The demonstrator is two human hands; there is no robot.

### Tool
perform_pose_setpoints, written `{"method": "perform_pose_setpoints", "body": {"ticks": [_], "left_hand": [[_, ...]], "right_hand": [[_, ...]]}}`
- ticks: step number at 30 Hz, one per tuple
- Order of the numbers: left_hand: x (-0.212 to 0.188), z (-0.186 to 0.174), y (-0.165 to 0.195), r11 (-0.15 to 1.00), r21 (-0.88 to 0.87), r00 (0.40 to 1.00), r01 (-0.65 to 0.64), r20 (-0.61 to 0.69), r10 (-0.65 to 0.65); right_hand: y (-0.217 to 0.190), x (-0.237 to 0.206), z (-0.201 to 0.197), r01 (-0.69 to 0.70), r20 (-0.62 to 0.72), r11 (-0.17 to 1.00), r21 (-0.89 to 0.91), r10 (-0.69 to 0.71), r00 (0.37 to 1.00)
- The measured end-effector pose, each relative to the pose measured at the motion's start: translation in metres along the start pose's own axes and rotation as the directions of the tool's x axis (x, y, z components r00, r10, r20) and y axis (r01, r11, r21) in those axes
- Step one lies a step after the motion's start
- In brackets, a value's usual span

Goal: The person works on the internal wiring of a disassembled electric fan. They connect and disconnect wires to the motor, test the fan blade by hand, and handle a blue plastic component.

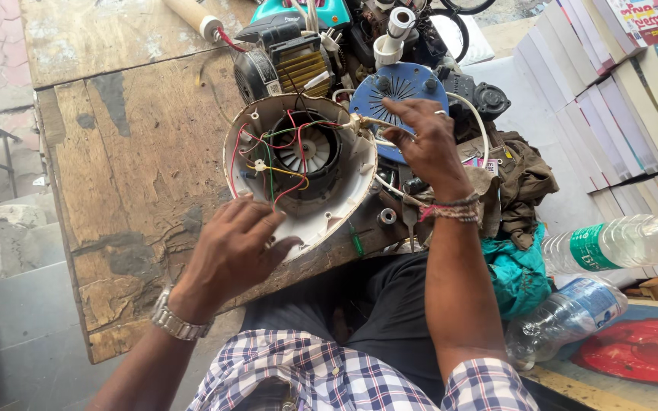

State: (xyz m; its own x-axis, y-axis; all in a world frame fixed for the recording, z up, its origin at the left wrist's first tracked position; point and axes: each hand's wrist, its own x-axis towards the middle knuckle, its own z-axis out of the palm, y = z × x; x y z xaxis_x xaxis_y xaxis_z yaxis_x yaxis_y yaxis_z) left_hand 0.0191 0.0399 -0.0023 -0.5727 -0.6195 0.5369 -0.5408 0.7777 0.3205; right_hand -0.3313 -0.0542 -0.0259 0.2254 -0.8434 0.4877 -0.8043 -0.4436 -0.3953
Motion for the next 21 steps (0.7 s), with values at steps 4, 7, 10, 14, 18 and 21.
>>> {"method": "perform_pose_setpoints", "body": {"ticks": [4, 7, 10, 14, 18, 21], "left_hand": [[-0.002, 0.013, 0.009, 0.999, -0.017, 0.999, -0.031, 0.033, 0.032], [-0.001, 0.021, 0.015, 0.999, -0.034, 0.999, -0.02, 0.039, 0.021], [-0.001, 0.024, 0.015, 0.998, -0.057, 1.0, -0.014, 0.018, 0.015], [-0.004, 0.025, 0.011, 0.995, -0.101, 1.0, -0.012, 0.023, 0.015], [-0.006, 0.028, 0.009, 0.996, -0.09, 0.999, -0.012, 0.042, 0.015], [-0.007, 0.029, 0.009, 0.995, -0.1, 0.999, -0.009, 0.053, 0.014]], "right_hand": [[-0.023, 0.0, -0.009, -0.001, -0.187, 1.0, -0.012, -0.001, 0.982], [-0.051, 0.008, -0.003, 0.034, -0.253, 0.997, 0.074, -0.014, 0.967], [-0.087, 0.004, -0.001, 0.078, -0.208, 0.952, 0.296, -0.016, 0.978], [-0.121, 0.014, 0.0, 0.238, -0.175, 0.93, 0.279, -0.195, 0.965], [-0.139, 0.025, 0.0, 0.233, -0.065, 0.932, 0.277, -0.224, 0.973], [-0.148, 0.029, 0.006, 0.226, 0.008, 0.925, 0.307, -0.24, 0.971]]}}
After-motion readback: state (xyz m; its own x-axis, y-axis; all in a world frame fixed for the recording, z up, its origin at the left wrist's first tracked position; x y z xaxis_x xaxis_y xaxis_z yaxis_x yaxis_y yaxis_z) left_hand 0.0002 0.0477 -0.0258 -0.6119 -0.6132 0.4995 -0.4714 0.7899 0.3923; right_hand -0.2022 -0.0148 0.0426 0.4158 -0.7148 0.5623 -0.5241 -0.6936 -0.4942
